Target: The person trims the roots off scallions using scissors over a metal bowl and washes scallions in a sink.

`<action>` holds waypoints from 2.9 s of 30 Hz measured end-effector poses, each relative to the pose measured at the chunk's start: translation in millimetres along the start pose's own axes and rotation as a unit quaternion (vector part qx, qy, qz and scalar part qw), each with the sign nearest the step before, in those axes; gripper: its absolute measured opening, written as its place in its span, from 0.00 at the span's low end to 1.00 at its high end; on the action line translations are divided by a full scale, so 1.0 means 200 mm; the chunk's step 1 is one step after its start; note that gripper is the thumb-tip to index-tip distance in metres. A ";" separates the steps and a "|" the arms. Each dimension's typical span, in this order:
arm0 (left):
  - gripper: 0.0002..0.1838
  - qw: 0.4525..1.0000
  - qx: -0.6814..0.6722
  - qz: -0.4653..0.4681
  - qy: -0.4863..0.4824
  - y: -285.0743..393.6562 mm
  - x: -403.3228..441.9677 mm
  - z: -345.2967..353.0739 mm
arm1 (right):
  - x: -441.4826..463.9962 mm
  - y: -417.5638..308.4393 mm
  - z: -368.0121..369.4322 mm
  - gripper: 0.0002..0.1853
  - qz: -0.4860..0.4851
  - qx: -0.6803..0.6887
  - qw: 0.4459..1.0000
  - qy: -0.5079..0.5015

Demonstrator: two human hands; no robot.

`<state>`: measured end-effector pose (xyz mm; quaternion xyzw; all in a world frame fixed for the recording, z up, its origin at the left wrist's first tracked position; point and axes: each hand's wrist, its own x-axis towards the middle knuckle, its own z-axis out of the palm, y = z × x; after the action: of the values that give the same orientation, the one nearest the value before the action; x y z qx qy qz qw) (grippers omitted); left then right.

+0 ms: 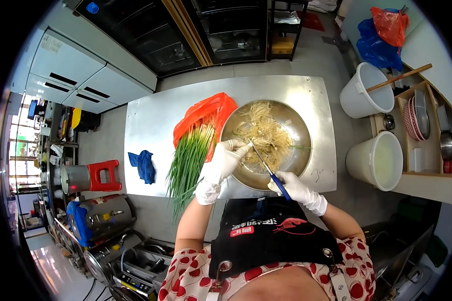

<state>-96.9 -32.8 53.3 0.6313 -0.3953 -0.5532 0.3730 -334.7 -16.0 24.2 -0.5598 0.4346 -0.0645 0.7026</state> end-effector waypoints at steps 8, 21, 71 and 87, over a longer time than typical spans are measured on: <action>0.12 1.000 -0.001 -0.012 -0.004 -0.05 0.01 0.03 | -0.01 -0.01 -0.01 0.34 -0.028 -0.063 0.998 0.005; 0.10 0.996 -0.060 -0.058 -0.042 -0.03 0.02 0.04 | 0.00 0.08 -0.02 0.23 -0.009 0.071 0.996 -0.045; 0.08 0.984 -0.099 -0.077 0.126 -0.59 0.12 -0.62 | 0.11 0.00 0.06 0.27 0.059 0.161 0.985 -0.029; 0.13 0.842 0.462 0.022 0.277 -0.78 0.38 -0.34 | 0.06 0.04 0.07 0.19 0.057 0.212 0.973 -0.072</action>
<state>-10.7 -35.8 -111.5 0.8486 -0.4991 -0.1005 0.1439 -319.9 -9.9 11.2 -0.3757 0.3904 -0.0750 0.8371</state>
